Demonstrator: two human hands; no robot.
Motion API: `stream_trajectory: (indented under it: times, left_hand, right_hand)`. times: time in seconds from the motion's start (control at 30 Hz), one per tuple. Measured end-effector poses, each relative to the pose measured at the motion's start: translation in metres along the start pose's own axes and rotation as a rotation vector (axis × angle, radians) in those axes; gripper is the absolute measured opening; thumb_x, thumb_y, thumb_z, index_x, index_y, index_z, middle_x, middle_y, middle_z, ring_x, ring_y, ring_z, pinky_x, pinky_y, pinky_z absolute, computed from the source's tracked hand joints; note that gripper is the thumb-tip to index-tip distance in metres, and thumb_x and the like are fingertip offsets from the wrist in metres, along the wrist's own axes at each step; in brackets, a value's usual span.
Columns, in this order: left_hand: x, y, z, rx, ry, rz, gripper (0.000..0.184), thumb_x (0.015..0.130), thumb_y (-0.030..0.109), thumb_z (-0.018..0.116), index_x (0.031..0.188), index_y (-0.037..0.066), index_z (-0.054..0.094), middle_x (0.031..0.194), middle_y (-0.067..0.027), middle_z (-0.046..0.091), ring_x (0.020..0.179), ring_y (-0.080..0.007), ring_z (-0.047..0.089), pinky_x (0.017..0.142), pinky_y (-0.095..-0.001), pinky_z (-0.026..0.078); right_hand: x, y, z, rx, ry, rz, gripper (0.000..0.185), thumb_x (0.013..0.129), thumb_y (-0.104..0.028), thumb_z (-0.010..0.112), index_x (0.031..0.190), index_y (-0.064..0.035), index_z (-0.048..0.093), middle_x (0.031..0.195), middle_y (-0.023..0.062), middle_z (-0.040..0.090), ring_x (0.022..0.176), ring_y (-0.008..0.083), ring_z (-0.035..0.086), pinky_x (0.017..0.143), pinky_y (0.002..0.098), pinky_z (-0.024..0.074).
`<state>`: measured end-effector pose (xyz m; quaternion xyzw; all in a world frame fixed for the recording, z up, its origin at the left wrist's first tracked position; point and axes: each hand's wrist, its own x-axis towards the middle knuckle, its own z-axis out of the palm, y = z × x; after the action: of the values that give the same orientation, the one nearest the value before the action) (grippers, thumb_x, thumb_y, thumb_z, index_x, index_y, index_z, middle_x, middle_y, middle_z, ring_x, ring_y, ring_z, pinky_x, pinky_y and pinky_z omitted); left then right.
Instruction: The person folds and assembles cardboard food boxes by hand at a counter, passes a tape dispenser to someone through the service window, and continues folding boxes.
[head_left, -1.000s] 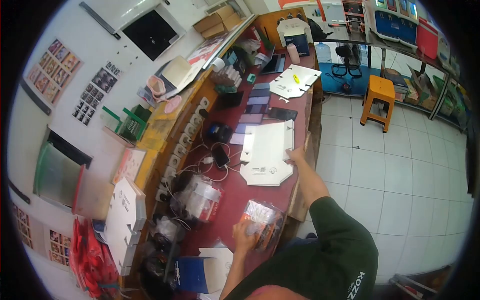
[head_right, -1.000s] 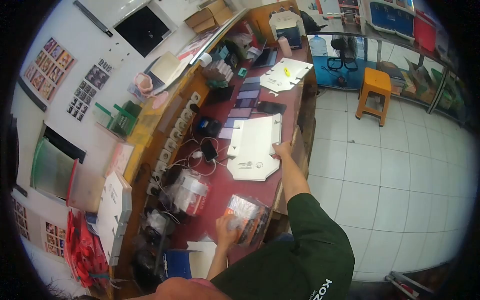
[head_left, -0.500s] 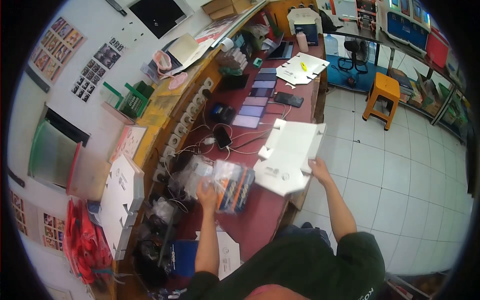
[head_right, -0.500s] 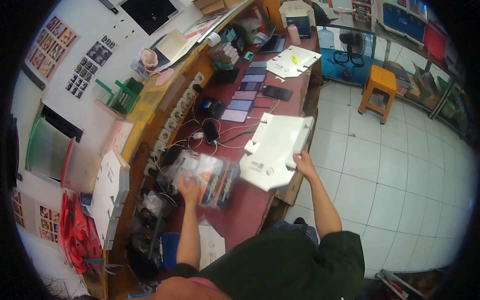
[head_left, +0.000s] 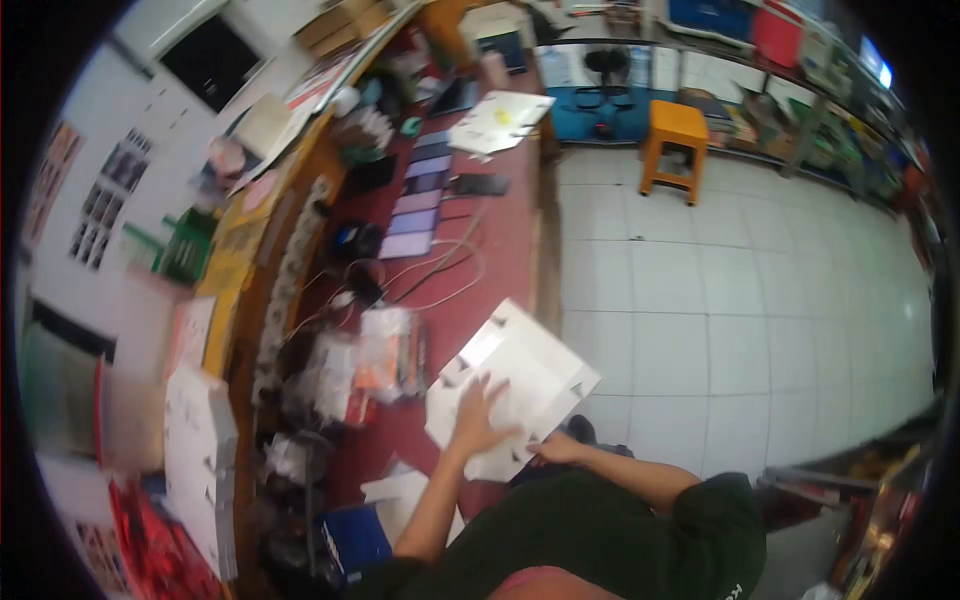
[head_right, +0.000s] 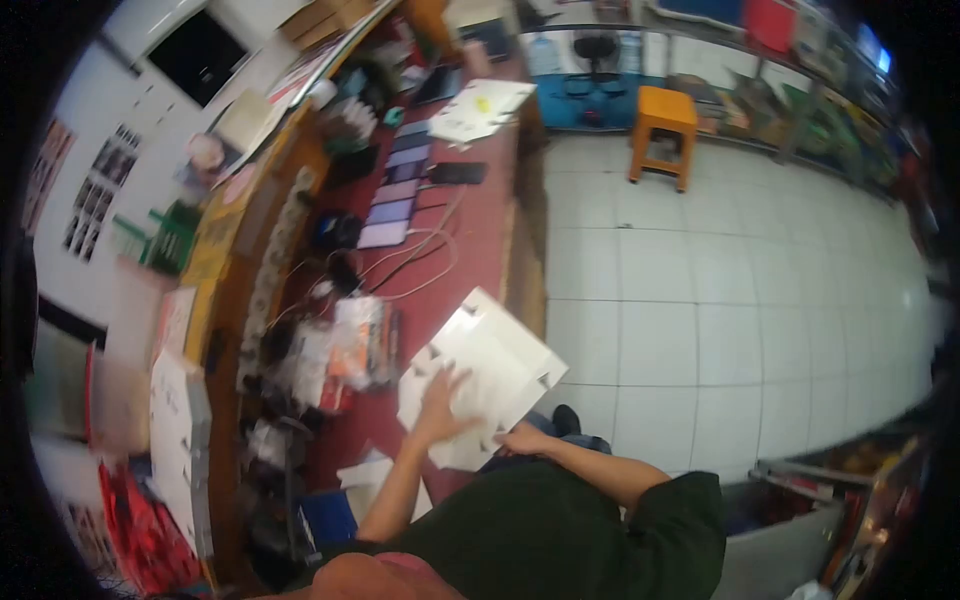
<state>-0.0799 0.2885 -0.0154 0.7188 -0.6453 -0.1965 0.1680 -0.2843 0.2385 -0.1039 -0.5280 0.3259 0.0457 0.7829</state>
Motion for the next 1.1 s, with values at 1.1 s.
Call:
stream_trajectory:
  times: [1.1]
  left_hand:
    - [-0.05,0.041,0.063,0.208,-0.08,-0.168,0.064,0.079,0.04,0.071,0.128,0.004,0.051,0.132,-0.0222,0.048,0.118,-0.0356,0.049,0.099,-0.0439,0.04]
  right_hand:
    - [0.023,0.025,-0.045,0.085,0.345,-0.294,0.054,0.086,-0.042,0.063,0.122,-0.0053,0.045,0.1,0.0104,0.062,0.063,0.0164,0.062,0.05,0.029,0.0473]
